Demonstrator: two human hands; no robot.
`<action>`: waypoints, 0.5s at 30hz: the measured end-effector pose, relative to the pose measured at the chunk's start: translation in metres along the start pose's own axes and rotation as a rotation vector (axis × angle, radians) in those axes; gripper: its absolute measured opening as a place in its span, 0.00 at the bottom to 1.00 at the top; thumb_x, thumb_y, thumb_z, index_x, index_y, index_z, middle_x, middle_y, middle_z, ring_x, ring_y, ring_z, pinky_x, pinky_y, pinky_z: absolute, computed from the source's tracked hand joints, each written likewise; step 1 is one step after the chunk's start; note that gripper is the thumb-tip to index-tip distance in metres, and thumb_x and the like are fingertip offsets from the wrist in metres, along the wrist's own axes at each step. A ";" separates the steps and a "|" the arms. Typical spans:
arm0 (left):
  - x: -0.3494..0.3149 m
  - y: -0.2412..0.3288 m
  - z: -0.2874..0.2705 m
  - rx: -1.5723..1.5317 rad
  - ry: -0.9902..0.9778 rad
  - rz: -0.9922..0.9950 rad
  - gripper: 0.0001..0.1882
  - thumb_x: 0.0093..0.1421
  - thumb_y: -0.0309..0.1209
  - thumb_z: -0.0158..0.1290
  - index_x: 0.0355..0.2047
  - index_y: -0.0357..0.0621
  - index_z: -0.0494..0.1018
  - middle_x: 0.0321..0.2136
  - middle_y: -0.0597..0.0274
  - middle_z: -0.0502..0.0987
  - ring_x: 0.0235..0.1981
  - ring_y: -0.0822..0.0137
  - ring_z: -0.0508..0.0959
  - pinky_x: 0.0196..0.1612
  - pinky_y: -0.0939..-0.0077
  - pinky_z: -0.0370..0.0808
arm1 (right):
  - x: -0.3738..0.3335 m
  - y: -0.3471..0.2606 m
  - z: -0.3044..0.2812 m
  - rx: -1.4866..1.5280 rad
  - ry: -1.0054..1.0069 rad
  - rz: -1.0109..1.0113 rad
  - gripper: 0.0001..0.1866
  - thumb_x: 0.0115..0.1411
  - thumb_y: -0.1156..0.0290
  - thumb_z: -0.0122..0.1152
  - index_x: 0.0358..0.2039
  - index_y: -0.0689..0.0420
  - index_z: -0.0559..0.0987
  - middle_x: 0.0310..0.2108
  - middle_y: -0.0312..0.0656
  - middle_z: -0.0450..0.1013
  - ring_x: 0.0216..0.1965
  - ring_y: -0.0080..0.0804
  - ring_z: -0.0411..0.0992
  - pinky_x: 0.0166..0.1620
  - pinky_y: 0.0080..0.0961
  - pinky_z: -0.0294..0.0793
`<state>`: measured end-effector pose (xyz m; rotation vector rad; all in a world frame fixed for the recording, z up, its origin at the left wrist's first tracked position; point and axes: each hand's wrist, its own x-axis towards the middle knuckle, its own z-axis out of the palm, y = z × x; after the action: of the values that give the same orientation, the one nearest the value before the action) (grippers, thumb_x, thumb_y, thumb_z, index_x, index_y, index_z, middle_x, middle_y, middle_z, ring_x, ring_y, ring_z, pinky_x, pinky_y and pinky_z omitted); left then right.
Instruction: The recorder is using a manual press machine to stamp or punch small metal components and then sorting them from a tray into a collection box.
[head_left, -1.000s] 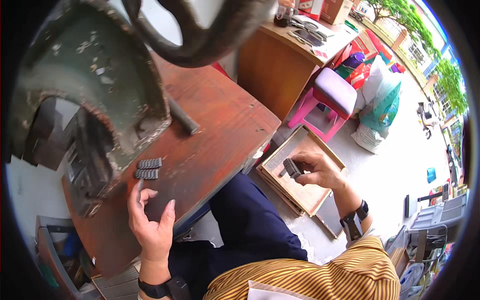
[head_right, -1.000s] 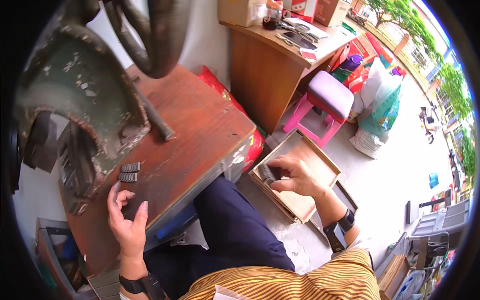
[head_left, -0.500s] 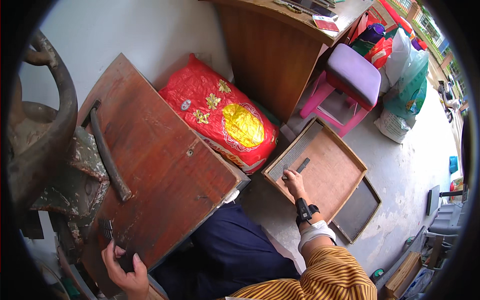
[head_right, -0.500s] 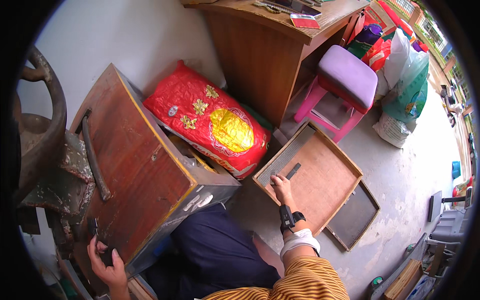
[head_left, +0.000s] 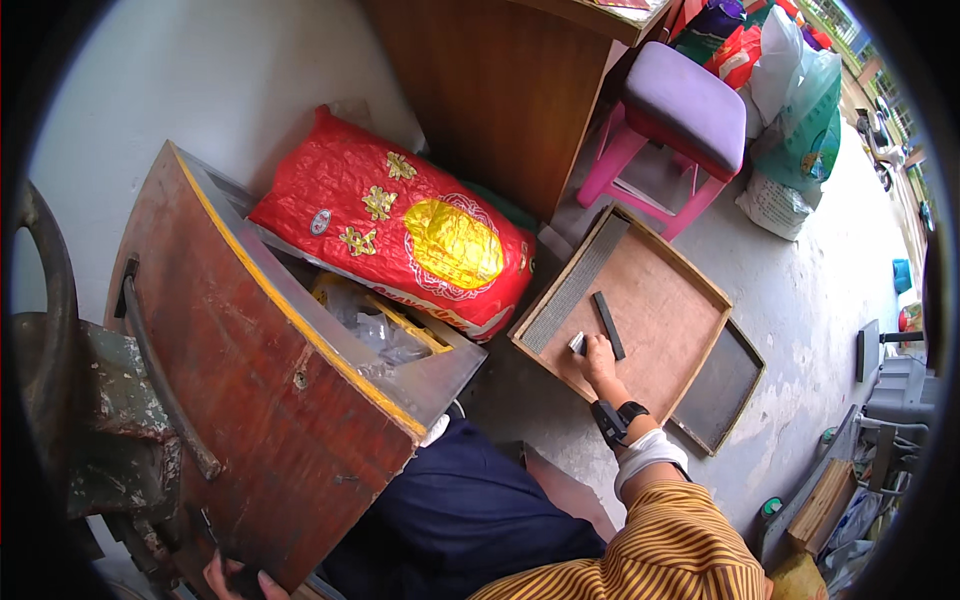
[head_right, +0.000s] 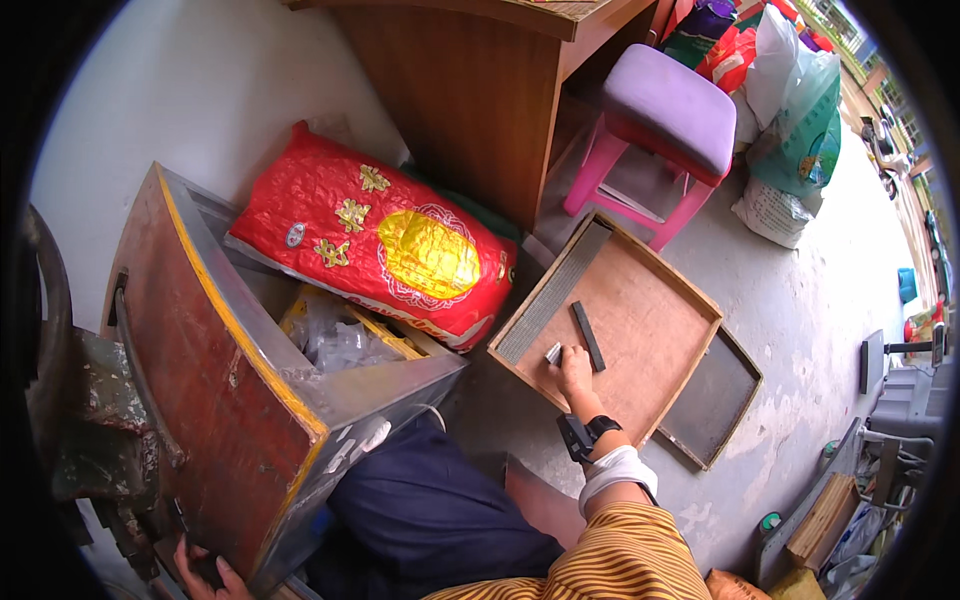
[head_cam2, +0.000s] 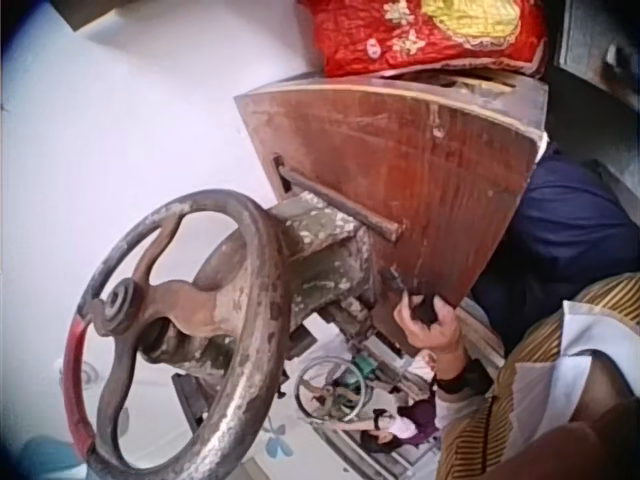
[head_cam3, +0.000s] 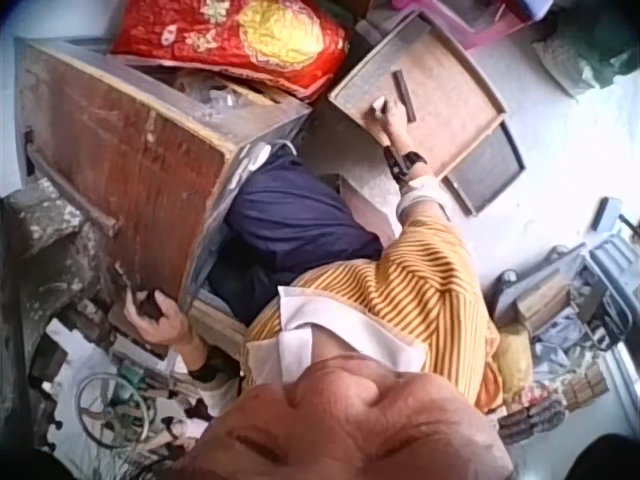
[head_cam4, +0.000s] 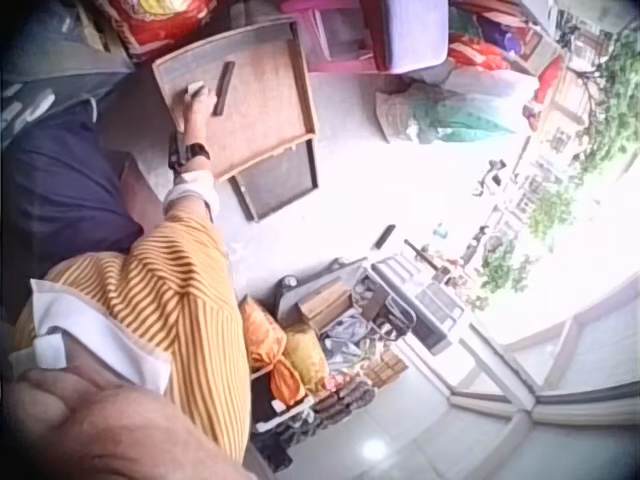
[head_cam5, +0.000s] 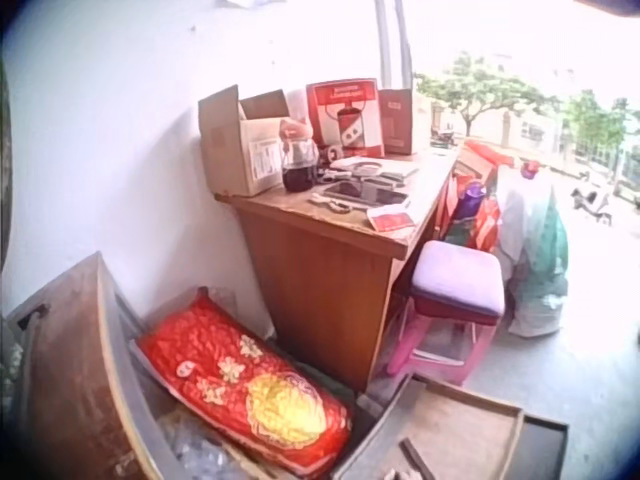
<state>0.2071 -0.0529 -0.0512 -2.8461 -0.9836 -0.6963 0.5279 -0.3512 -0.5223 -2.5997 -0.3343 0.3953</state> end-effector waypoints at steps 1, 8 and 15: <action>0.000 0.000 0.000 -0.002 0.003 -0.005 0.19 0.58 0.36 0.54 0.43 0.33 0.72 0.33 0.49 0.74 0.29 0.55 0.75 0.34 0.65 0.73 | -0.003 -0.012 0.007 -0.019 -0.031 0.006 0.24 0.43 0.66 0.67 0.41 0.61 0.74 0.41 0.52 0.70 0.45 0.50 0.68 0.49 0.38 0.69; 0.001 0.003 0.002 0.049 0.040 0.017 0.17 0.58 0.36 0.54 0.41 0.33 0.73 0.29 0.51 0.75 0.26 0.55 0.75 0.32 0.66 0.73 | -0.009 -0.036 0.019 0.018 0.015 -0.086 0.28 0.39 0.67 0.71 0.43 0.60 0.74 0.41 0.52 0.70 0.46 0.50 0.68 0.50 0.39 0.69; 0.002 0.004 0.004 0.051 0.047 0.027 0.16 0.59 0.36 0.53 0.40 0.33 0.74 0.29 0.50 0.75 0.26 0.55 0.74 0.30 0.66 0.72 | -0.002 -0.024 0.017 0.179 -0.072 -0.103 0.23 0.40 0.72 0.69 0.41 0.57 0.79 0.36 0.49 0.73 0.41 0.47 0.72 0.46 0.36 0.72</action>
<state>0.2124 -0.0539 -0.0532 -2.7805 -0.9405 -0.7219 0.5160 -0.3243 -0.5243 -2.3873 -0.4353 0.4609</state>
